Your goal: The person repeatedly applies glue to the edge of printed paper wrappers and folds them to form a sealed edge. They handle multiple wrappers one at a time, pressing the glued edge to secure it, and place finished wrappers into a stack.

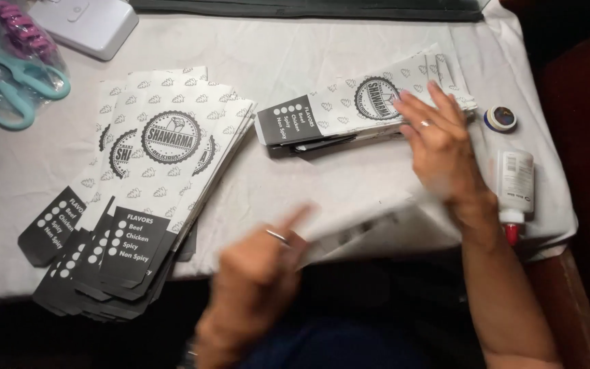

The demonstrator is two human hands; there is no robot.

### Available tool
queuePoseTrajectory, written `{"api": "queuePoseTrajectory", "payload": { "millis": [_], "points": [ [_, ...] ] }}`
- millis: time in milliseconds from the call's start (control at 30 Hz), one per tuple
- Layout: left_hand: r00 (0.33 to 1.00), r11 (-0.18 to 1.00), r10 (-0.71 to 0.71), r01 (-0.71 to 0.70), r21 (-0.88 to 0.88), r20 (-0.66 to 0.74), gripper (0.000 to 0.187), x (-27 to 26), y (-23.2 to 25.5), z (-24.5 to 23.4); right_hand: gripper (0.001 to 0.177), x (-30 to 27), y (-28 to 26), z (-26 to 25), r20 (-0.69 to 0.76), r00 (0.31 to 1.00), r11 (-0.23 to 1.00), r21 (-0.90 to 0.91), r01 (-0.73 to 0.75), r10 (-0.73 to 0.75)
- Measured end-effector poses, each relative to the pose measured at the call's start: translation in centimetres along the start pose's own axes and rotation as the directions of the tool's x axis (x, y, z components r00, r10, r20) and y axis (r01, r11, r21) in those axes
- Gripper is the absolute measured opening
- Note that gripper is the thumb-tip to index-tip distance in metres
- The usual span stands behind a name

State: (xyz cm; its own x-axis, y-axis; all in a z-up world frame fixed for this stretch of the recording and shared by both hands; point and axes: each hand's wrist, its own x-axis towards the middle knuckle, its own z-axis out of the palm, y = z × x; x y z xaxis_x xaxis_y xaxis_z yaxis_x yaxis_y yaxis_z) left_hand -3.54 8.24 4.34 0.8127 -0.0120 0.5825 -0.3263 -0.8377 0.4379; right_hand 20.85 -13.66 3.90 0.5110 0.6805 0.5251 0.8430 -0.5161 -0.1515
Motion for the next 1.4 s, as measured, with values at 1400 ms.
{"api": "queuePoseTrajectory", "payload": {
  "millis": [1400],
  "points": [
    [0.919, 0.986, -0.140, 0.165, -0.037, 0.369, 0.009, 6.3, -6.3, 5.3, 0.076, -18.4, 4.6, -2.3, -0.425, 0.753, 0.844, 0.433, -0.318, 0.502]
  ]
}}
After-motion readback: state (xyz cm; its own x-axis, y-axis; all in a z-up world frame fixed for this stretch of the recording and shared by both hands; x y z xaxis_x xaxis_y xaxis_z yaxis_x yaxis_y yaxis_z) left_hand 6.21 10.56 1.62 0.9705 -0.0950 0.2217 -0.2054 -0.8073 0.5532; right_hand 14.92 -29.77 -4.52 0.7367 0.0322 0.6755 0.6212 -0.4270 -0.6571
